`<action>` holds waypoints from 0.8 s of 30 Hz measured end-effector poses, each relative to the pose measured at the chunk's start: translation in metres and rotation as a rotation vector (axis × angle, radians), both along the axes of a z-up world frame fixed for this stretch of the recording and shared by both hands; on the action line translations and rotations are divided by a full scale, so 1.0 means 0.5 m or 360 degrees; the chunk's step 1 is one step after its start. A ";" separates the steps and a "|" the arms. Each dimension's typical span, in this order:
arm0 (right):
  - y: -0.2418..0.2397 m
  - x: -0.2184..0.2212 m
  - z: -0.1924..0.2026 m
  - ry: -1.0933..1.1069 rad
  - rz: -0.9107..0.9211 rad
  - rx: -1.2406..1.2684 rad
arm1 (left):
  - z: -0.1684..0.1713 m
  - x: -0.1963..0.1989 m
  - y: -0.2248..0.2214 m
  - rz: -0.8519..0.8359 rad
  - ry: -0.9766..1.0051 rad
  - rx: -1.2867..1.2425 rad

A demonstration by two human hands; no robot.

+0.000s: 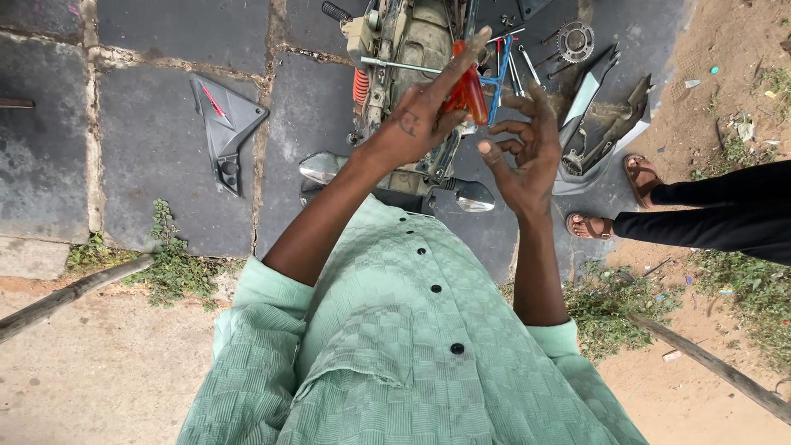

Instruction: The person works on a disassembled scooter frame lying on stone paving, using wrenches, a T-handle tool and a screwdriver to loosen, remove and reposition fasteners on the frame. They pick tools from the ground, work on different parts of the frame, and handle removed bolts and components.

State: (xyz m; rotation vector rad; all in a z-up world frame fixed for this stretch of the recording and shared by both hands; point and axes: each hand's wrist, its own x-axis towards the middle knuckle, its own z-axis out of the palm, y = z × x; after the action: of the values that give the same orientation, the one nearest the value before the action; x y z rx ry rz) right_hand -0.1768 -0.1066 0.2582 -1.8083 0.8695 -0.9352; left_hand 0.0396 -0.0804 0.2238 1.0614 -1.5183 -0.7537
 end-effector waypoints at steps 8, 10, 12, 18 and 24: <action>-0.060 0.021 0.050 0.0383 0.0080 0.0681 | -0.060 -0.063 -0.003 -0.0239 -0.0602 0.0659; -0.071 -0.003 0.031 0.0470 0.0097 0.0748 | -0.117 -0.054 -0.013 -0.0199 -0.0522 0.0548; -0.084 -0.041 0.017 0.0458 0.0048 0.0738 | -0.185 -0.034 -0.036 -0.0405 0.0351 0.0588; -0.094 -0.077 -0.046 0.0756 0.0299 0.0286 | -0.203 -0.011 -0.022 -0.0585 -0.0561 0.1086; -0.073 -0.024 0.006 0.1120 0.0304 -0.0085 | -0.278 0.009 -0.003 -0.0562 -0.0467 0.1178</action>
State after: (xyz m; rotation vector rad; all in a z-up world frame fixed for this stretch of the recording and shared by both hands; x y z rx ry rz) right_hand -0.1887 -0.1432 0.2613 -2.2593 1.0652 -0.1815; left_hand 0.0442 -0.0819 0.0850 1.5061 -1.7437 -1.5374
